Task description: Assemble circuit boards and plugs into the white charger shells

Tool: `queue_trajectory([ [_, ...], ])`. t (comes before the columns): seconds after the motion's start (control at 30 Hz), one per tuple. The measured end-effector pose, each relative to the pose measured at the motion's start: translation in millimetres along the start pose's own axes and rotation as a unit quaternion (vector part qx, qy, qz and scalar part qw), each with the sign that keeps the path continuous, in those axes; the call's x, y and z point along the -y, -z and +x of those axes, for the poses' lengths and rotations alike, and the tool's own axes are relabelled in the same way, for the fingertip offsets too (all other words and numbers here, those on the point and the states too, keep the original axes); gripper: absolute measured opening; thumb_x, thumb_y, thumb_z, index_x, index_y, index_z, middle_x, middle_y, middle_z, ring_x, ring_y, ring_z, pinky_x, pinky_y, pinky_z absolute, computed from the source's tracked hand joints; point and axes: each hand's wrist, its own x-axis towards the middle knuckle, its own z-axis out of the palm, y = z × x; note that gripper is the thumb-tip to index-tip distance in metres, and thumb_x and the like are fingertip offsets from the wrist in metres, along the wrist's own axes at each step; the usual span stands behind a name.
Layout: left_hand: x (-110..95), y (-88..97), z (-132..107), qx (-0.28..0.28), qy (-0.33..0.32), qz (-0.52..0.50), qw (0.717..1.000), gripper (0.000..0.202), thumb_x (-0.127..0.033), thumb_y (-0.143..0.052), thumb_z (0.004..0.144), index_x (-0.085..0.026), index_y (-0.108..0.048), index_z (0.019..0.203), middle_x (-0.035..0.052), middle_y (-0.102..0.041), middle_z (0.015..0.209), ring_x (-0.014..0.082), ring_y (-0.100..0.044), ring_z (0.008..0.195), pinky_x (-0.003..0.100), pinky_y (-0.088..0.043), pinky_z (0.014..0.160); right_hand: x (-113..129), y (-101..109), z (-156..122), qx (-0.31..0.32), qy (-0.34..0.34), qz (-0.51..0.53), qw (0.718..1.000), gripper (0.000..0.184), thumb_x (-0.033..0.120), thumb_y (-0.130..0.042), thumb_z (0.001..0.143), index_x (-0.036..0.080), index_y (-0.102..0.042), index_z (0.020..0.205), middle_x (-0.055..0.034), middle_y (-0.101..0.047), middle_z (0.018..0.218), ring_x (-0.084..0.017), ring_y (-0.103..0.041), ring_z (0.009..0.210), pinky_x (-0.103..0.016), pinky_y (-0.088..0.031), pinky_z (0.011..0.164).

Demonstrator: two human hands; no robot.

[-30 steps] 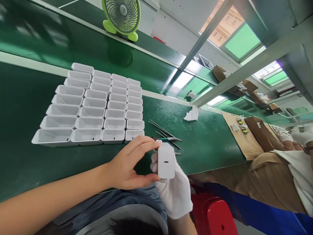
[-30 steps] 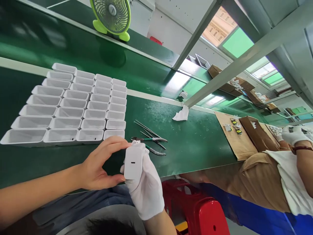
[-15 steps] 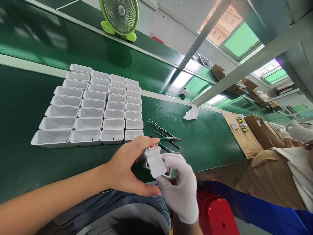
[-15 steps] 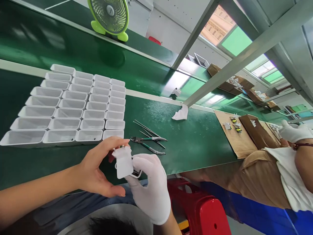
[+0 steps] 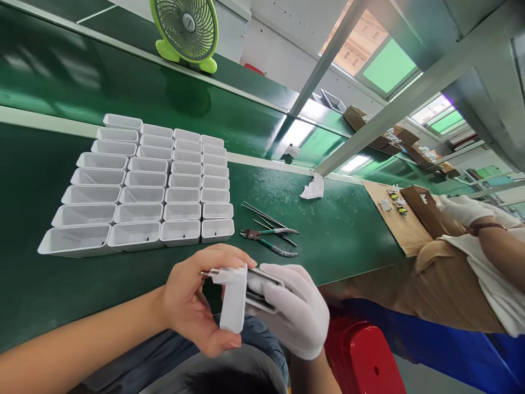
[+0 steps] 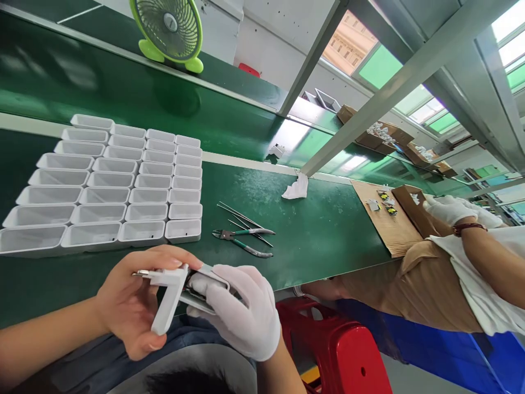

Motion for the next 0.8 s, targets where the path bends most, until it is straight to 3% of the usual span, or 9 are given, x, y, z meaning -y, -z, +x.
queue_trajectory([
  [0.07,-0.8,-0.6,-2.1,-0.003,-0.005,-0.003,1.000,0.061,-0.057,-0.076,0.081,-0.025,-0.057,0.130,0.0077,-0.068,0.094,0.0252,-0.072,0.081,0.033,-0.060,0.059,-0.6,1.8,0.8,-0.014,0.033,-0.006,0.999,0.055,0.024,-0.079,0.084,0.029,-0.058,0.135,-0.0091,-0.074,0.108,-0.022,-0.069,0.091,-0.032,-0.061,0.067],
  [0.13,-0.2,-0.8,-4.2,0.000,-0.011,-0.001,1.000,0.063,-0.059,-0.076,0.081,-0.025,-0.056,0.130,0.0076,-0.068,0.095,0.0247,-0.072,0.081,0.033,-0.060,0.059,-1.2,2.3,2.5,-0.018,0.044,-0.008,0.999,0.049,0.028,-0.076,0.088,0.028,-0.058,0.133,-0.0096,-0.074,0.104,-0.021,-0.068,0.086,-0.031,-0.060,0.064],
  [0.3,2.8,0.3,-7.6,0.023,-0.013,0.004,1.000,0.064,-0.059,-0.074,0.082,-0.026,-0.053,0.133,0.0079,-0.066,0.097,0.0251,-0.071,0.084,0.033,-0.061,0.061,-0.7,2.9,6.6,0.010,0.004,0.018,1.000,0.034,0.040,-0.071,0.092,0.029,-0.063,0.124,-0.0061,-0.074,0.101,-0.018,-0.068,0.084,-0.030,-0.059,0.068],
  [0.47,5.6,1.1,-9.8,0.023,-0.017,0.010,1.000,0.065,-0.057,-0.073,0.082,-0.026,-0.051,0.135,0.0097,-0.066,0.098,0.0264,-0.071,0.082,0.035,-0.061,0.058,0.2,4.6,7.7,0.049,0.029,-0.090,0.994,0.025,0.046,-0.057,0.100,0.029,-0.070,0.111,-0.0063,-0.069,0.096,-0.016,-0.061,0.075,-0.027,-0.052,0.060],
  [0.7,14.8,3.5,-8.5,0.055,-0.033,0.052,0.997,0.060,-0.053,-0.071,0.088,-0.019,-0.049,0.132,0.0101,-0.063,0.096,0.0251,-0.069,0.086,0.032,-0.060,0.064,-3.6,3.2,15.3,0.078,0.045,-0.103,0.991,0.025,0.038,-0.048,0.105,0.024,-0.068,0.110,-0.0059,-0.069,0.094,-0.015,-0.060,0.076,-0.027,-0.053,0.065],
  [0.8,13.6,5.0,-5.2,0.068,0.010,0.111,0.991,0.059,-0.058,-0.063,0.094,-0.019,-0.046,0.135,0.0160,-0.061,0.114,0.0224,-0.066,0.086,0.032,-0.059,0.065,-22.5,6.0,19.6,0.081,0.052,-0.084,0.992,0.020,0.028,-0.052,0.103,0.023,-0.064,0.118,-0.0055,-0.070,0.097,-0.015,-0.063,0.083,-0.026,-0.054,0.071],
])
